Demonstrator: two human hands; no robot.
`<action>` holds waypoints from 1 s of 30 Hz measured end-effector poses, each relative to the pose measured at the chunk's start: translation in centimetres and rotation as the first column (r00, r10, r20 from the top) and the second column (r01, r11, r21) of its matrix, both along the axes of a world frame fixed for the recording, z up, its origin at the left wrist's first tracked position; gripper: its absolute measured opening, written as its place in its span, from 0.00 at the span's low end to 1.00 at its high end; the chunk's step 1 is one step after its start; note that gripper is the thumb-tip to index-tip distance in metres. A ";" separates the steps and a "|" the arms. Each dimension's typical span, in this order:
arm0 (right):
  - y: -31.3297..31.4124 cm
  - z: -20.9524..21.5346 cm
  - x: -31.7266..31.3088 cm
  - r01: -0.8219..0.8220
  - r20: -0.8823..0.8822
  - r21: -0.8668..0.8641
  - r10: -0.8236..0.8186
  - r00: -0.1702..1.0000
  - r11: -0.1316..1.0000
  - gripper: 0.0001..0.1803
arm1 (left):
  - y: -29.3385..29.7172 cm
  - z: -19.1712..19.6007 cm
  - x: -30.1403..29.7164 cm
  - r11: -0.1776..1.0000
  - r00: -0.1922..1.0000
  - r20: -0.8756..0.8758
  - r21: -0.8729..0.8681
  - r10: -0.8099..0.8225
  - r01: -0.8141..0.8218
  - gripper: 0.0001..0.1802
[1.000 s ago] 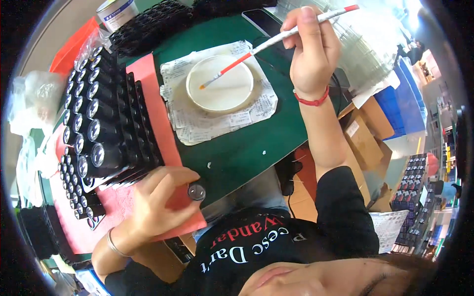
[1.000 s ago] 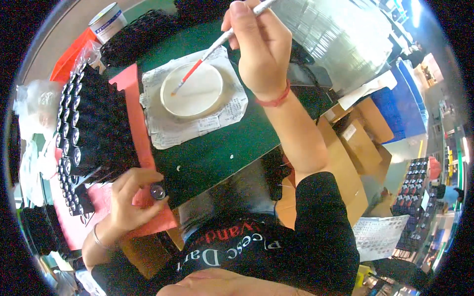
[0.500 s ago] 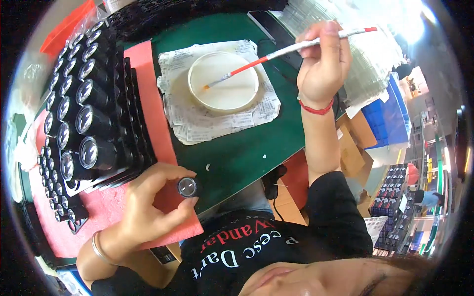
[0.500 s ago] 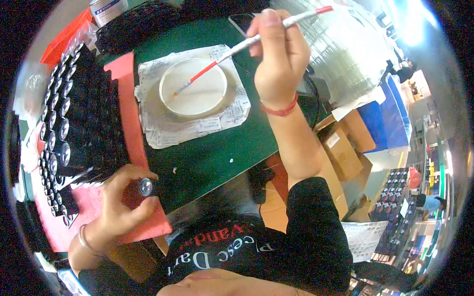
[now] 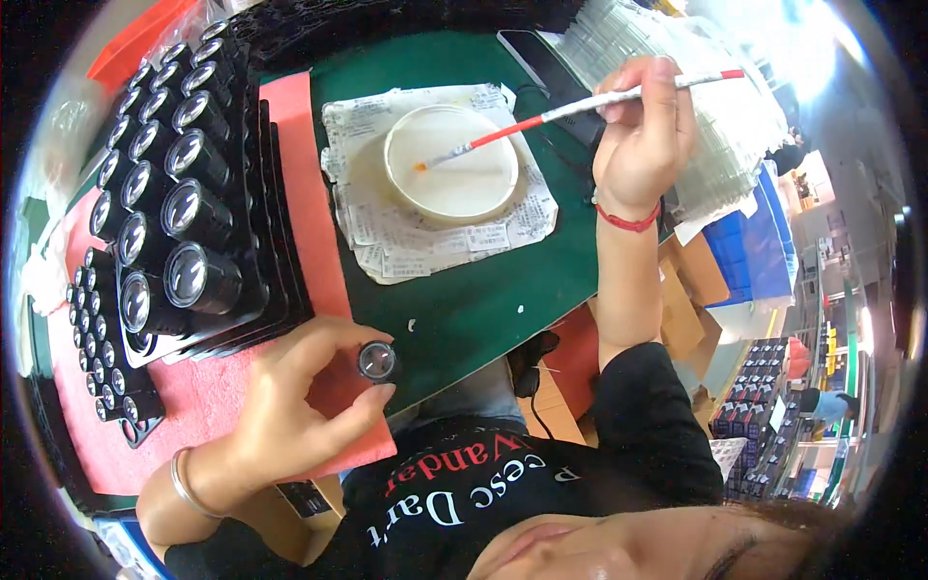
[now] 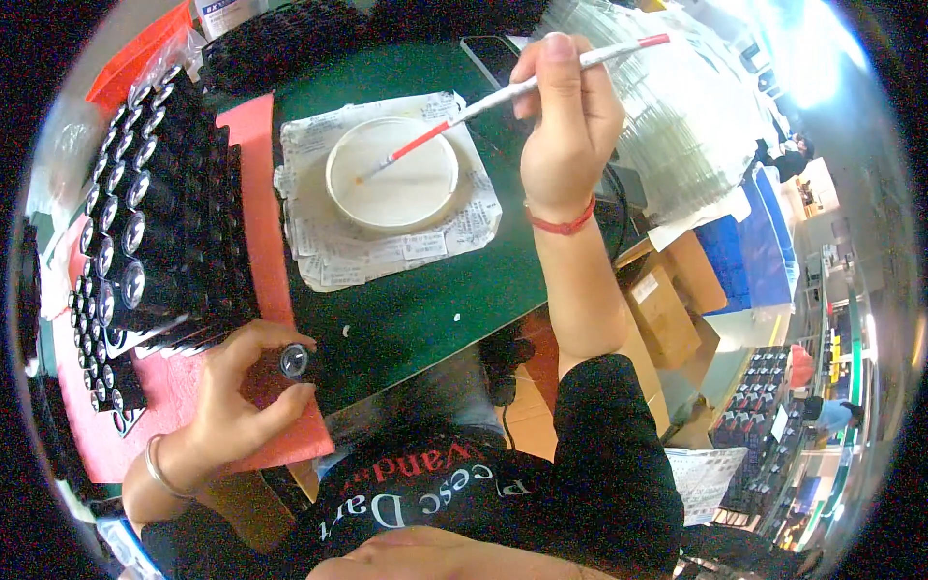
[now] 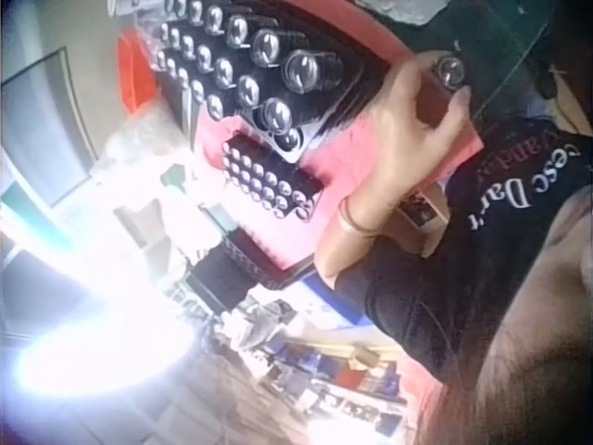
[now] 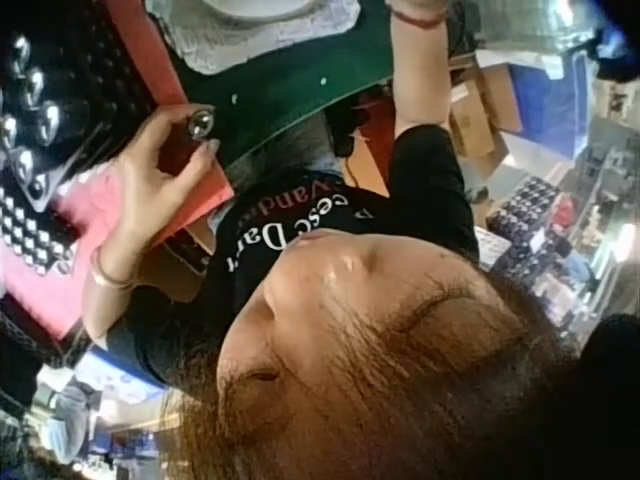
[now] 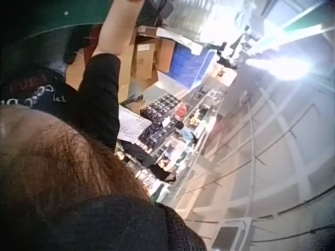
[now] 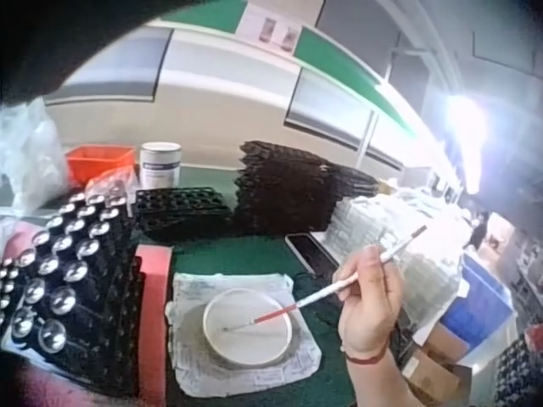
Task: Apply yellow paint or sealant to small circular light fixture components using a paintbrush at a factory workbench.
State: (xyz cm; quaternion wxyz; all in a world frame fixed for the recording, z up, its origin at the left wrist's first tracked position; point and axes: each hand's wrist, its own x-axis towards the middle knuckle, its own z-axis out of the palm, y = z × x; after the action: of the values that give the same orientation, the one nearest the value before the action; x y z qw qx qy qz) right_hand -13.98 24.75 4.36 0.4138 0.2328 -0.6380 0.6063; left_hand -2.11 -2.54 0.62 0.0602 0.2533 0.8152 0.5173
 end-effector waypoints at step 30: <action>-0.7 1.4 1.4 -0.559 0.080 -0.332 0.613 0.786 0.760 0.13 | -0.5 0.6 0.9 0.885 0.796 0.602 0.401 -0.061 -0.236 0.14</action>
State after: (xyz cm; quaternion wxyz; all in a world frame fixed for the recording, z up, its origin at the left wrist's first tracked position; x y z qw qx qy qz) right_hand -12.56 24.05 5.79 0.1714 0.3007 -0.4717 0.8110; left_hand -1.24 -3.02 1.25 0.2285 0.0447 0.6201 0.7492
